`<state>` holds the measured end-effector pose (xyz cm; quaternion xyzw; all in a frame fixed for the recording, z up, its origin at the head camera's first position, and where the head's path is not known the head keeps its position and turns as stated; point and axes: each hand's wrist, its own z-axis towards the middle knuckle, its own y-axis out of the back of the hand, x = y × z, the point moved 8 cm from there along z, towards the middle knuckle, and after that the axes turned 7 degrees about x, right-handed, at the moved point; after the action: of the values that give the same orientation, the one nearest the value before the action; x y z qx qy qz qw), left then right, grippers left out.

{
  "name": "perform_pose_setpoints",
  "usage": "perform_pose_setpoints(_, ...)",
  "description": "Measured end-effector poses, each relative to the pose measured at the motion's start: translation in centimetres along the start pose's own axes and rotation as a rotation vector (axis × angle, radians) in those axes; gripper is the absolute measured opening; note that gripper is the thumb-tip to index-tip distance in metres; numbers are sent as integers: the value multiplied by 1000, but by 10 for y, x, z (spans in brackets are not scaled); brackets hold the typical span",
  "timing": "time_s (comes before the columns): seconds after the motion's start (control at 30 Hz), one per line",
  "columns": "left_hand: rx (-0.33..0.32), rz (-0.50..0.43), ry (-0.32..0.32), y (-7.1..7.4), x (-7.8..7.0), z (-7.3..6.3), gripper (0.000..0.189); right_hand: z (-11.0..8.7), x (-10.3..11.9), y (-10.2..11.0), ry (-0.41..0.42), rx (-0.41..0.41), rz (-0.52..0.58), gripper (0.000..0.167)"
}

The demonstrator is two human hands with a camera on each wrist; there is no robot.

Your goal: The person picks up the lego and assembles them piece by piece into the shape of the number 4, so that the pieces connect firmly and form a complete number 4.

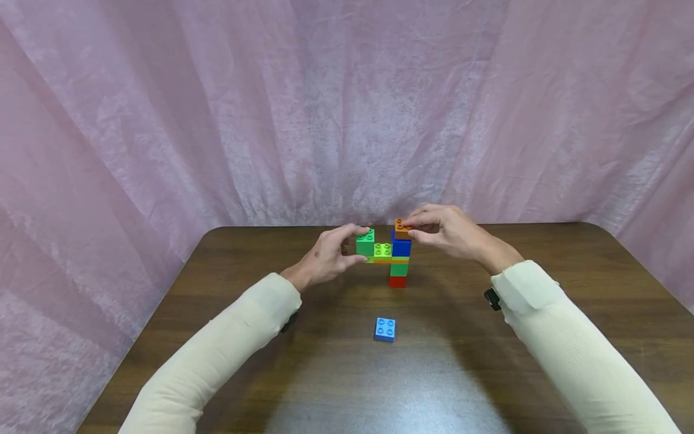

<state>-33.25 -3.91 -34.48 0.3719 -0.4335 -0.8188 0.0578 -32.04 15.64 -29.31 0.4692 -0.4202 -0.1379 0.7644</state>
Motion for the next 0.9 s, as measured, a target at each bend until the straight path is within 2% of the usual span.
perform_pose_setpoints(0.23,-9,-4,-4,1,-1,0,49,2,1,-3,-2,31,11,26)
perform_pose_setpoints(0.37,5,-16,19,1,-1,0,49,3,2,-4,6,29,11,23)
perform_pose_setpoints(0.67,91,-161,96,12,-4,-8,58,3,-1,-5,34,-6,55,23)
perform_pose_setpoints(0.77,78,-161,113,19,-6,-15,55,3,-3,-6,32,-17,58,23)
perform_pose_setpoints(0.9,24,-160,68,27,-12,-22,45,3,-3,-6,44,-39,61,22)
